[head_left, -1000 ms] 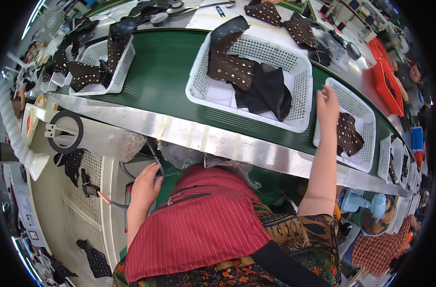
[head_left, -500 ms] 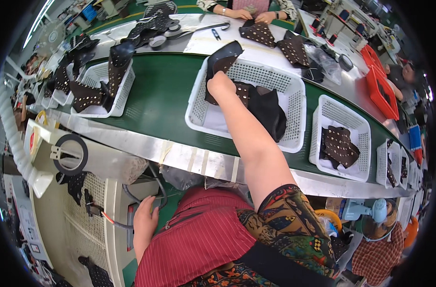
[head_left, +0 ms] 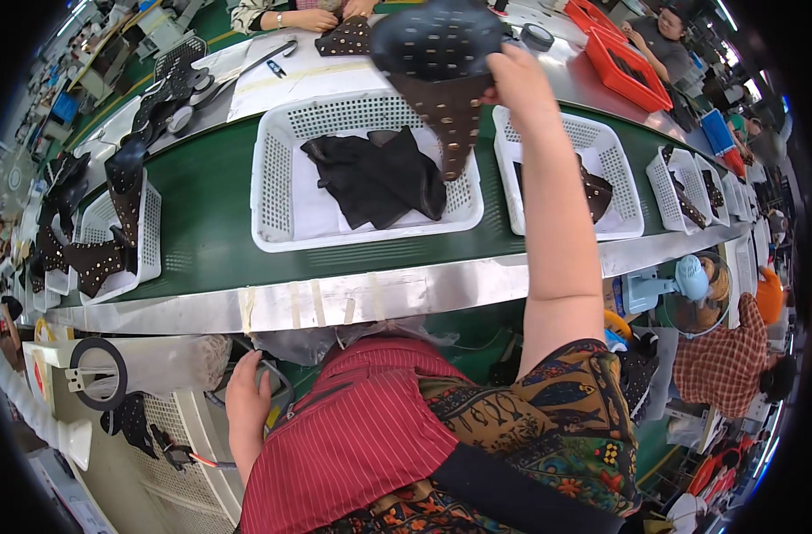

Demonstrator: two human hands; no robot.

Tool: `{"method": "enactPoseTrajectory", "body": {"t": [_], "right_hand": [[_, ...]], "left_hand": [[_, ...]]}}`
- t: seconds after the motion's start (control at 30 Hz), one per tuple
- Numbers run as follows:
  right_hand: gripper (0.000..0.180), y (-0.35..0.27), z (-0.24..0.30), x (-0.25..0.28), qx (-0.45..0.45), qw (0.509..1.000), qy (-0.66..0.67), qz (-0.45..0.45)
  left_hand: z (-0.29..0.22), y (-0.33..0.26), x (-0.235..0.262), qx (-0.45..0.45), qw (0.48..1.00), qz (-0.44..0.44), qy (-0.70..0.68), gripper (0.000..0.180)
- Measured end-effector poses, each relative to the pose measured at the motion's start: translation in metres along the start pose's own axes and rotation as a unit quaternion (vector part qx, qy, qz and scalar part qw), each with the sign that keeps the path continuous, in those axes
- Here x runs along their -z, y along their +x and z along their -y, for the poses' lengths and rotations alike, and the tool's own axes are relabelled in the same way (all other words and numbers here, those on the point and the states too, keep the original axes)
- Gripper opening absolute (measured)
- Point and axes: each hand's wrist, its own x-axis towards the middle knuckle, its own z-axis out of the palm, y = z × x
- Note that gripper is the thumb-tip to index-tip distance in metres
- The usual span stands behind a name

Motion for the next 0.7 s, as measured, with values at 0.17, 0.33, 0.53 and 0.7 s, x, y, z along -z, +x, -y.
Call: {"method": "enactPoseTrajectory", "body": {"t": [0.17,0.33,0.53,0.7], "right_hand": [[0.032,0.005,-0.023,0.068,0.009,0.991,-0.085,-0.102],[0.041,0.026,-0.106,0.117,0.049,0.957,-0.257,-0.129],[0.054,-0.003,-0.131,0.113,-0.113,0.968,-0.194,-0.107],[0.061,-0.015,-0.220,0.192,-0.095,0.866,-0.434,-0.229]], "left_hand": [[-0.014,0.016,-0.003,-0.031,0.999,0.011,-0.005,0.034],[-0.013,0.015,-0.012,-0.020,0.999,0.039,-0.006,0.034],[-0.001,-0.005,-0.019,0.024,0.998,0.059,-0.001,0.034],[0.007,-0.012,-0.024,0.028,0.998,0.058,-0.006,0.035]]}}
